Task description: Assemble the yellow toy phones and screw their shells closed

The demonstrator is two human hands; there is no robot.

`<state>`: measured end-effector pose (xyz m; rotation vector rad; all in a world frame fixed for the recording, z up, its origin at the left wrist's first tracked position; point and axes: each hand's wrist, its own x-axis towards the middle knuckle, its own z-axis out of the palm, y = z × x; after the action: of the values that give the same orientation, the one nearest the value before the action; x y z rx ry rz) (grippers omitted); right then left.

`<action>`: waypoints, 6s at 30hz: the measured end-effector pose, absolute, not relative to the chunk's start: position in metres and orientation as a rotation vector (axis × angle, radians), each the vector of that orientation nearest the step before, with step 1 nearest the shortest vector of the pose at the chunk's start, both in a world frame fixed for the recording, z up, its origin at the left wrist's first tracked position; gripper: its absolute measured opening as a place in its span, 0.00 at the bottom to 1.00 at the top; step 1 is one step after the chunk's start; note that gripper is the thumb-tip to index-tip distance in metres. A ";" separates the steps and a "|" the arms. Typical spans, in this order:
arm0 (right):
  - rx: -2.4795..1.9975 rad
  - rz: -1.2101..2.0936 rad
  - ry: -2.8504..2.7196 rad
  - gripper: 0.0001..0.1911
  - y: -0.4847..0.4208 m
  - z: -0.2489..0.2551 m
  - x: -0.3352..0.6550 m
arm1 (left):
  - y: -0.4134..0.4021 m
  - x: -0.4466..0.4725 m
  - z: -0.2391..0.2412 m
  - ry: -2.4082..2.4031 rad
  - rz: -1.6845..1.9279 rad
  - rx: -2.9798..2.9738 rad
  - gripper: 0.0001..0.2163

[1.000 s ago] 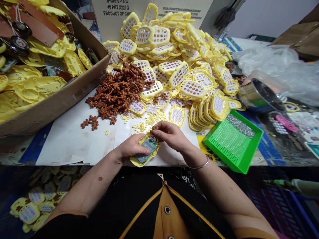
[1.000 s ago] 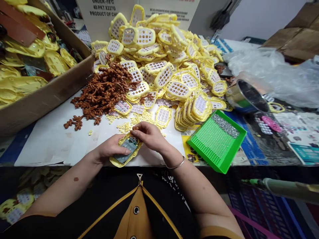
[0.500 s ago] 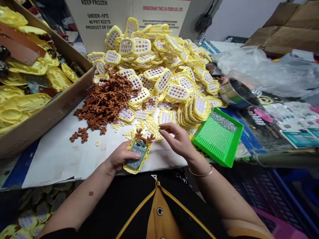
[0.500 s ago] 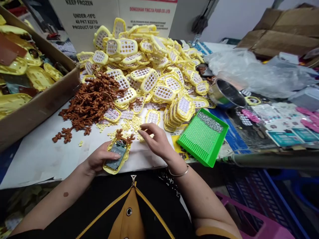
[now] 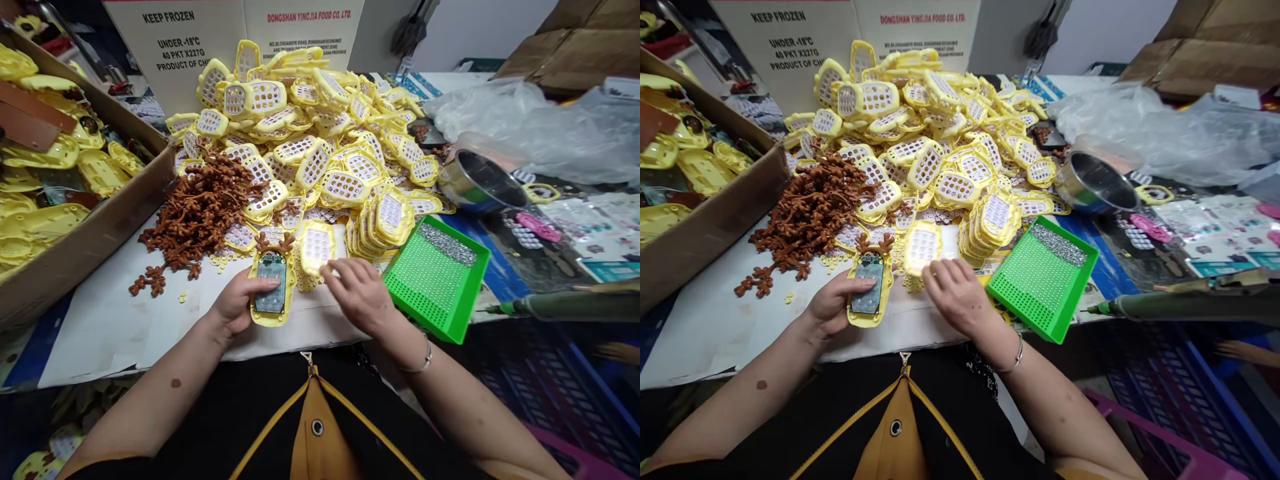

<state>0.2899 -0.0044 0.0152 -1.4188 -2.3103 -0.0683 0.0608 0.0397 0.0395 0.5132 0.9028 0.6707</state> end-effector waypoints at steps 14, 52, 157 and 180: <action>-0.755 1.871 -0.837 0.37 -0.033 -0.012 0.255 | 0.022 0.069 0.044 0.832 0.502 0.650 0.15; -0.812 1.758 -0.537 0.41 -0.010 -0.015 0.182 | 0.022 0.084 0.030 1.085 1.051 0.879 0.27; -1.041 -0.018 -1.948 0.19 -0.035 0.005 0.232 | -0.017 0.035 0.028 1.272 0.695 1.624 0.12; -1.634 0.275 -2.272 0.38 -0.066 0.043 0.274 | 0.004 0.107 0.023 0.666 0.683 0.552 0.18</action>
<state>0.2742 -0.0663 0.0429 -1.6345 -2.2721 0.2746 0.1073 0.0043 0.0233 0.5516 0.6658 0.6835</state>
